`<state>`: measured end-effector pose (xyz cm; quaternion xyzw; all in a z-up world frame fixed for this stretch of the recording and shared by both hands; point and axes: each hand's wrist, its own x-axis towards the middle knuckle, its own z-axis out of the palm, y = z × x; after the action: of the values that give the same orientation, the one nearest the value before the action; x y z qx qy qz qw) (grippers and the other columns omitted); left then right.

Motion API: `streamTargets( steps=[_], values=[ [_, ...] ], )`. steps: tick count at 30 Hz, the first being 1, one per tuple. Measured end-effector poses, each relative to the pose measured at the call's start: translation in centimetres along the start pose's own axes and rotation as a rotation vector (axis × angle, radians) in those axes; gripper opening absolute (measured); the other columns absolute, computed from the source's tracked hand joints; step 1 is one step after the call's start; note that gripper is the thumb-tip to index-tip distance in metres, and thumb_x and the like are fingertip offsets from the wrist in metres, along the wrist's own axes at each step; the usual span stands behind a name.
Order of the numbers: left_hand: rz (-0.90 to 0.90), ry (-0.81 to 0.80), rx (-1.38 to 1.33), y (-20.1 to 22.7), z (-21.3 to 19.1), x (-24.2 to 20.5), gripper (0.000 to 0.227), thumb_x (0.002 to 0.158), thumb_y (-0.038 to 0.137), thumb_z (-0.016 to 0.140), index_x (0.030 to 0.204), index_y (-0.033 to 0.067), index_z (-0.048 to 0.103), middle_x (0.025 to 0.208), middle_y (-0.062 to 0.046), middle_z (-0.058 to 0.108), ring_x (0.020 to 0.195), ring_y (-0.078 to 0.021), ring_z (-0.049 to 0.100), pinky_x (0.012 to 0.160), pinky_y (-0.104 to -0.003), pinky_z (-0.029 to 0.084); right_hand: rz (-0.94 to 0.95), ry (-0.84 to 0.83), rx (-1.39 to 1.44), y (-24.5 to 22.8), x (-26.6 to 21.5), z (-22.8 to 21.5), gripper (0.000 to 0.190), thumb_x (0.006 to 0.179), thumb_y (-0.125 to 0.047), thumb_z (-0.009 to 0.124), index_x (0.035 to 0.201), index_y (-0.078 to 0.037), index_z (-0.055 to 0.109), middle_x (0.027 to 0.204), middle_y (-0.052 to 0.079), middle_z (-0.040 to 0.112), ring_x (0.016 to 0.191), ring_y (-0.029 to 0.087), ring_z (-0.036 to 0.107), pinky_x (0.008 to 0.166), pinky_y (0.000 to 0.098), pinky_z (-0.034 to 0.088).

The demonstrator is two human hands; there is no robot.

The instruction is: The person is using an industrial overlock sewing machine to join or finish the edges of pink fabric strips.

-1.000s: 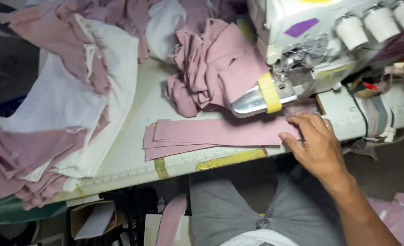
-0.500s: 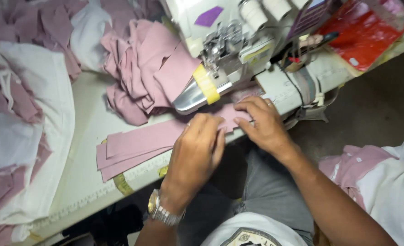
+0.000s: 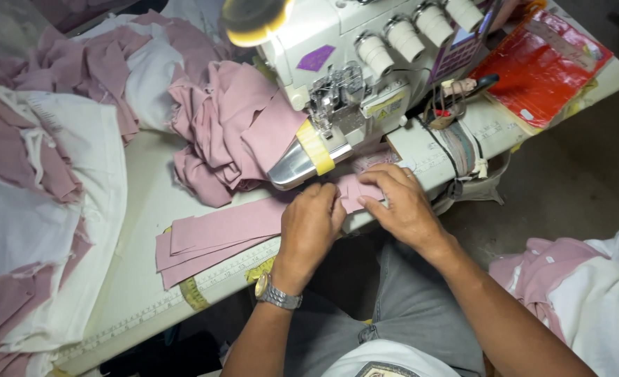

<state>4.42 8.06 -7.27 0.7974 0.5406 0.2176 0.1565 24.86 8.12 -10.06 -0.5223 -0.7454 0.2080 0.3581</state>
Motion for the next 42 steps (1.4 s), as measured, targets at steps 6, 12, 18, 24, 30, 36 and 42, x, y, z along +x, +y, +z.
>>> streamTargets(
  steps=[6,12,18,24,30,36,42],
  values=[
    [-0.282,0.087,-0.725,-1.4,-0.4,-0.8,0.006,0.085,0.018,0.073,0.089,0.0160,0.077,0.068,0.001,0.068,0.069,-0.0099,0.060,0.067,-0.027,0.052,0.117,0.087,0.117,-2.2,-1.3,-1.3,0.016,0.099,-0.021,0.067,0.111,-0.015,0.076,0.109,0.007,0.070,0.095,0.025,0.068,0.086,0.0358,0.053],
    [0.153,0.656,-0.213,-1.2,0.4,-4.7,0.028,0.085,0.017,0.071,0.111,0.0099,0.065,0.104,-0.006,0.062,0.101,-0.0268,0.064,0.091,-0.037,0.047,0.137,-0.106,0.283,-9.0,0.7,1.1,0.018,0.101,-0.019,0.063,0.104,-0.006,0.075,0.090,0.021,0.071,0.084,0.042,0.070,0.076,0.0499,0.055],
    [-0.152,0.555,0.275,-14.2,-7.9,-10.6,0.068,0.067,-0.026,0.047,0.122,0.0043,0.071,0.121,-0.011,0.072,0.115,-0.0287,0.066,0.099,-0.049,0.038,0.299,-0.003,0.127,-8.5,0.6,-3.7,0.023,0.108,-0.024,0.059,0.121,-0.011,0.073,0.101,0.002,0.074,0.091,0.014,0.062,0.082,0.0303,0.047],
    [-0.131,0.579,-0.440,-15.8,-14.3,-16.0,0.043,0.082,-0.024,0.051,0.113,0.0016,0.067,0.133,-0.017,0.065,0.132,-0.0301,0.061,0.119,-0.042,0.049,0.478,0.182,0.419,-0.9,-1.6,-3.6,0.017,0.115,-0.019,0.064,0.124,-0.004,0.066,0.103,0.003,0.065,0.087,0.008,0.058,0.080,0.0206,0.049],
    [0.146,0.859,-2.087,-8.3,-7.4,-12.2,0.057,0.078,-0.010,0.057,0.128,0.0191,0.056,0.094,0.003,0.048,0.098,-0.0171,0.054,0.109,-0.040,0.041,0.428,-0.120,0.370,-3.6,-1.9,-1.1,0.012,0.100,-0.022,0.065,0.098,-0.012,0.071,0.077,-0.006,0.057,0.069,0.005,0.045,0.062,0.0228,0.036],
    [-0.018,0.005,-0.844,3.0,-7.7,-4.9,0.006,0.094,0.010,0.069,0.094,0.0077,0.075,0.090,-0.004,0.072,0.085,-0.0141,0.069,0.079,-0.025,0.054,0.300,-0.266,0.343,-8.7,-1.8,-2.1,0.021,0.097,-0.025,0.059,0.099,-0.013,0.077,0.088,-0.005,0.079,0.081,0.007,0.070,0.075,0.0233,0.052],
    [-0.175,-0.049,-0.852,3.7,-7.1,-4.3,0.009,0.094,0.018,0.071,0.090,0.0110,0.069,0.083,0.001,0.069,0.076,-0.0083,0.065,0.067,-0.022,0.054,0.213,-0.272,0.359,-9.5,-1.8,-3.2,0.023,0.096,-0.022,0.059,0.108,-0.012,0.076,0.095,-0.003,0.080,0.085,0.007,0.074,0.076,0.0217,0.057]
  ],
)
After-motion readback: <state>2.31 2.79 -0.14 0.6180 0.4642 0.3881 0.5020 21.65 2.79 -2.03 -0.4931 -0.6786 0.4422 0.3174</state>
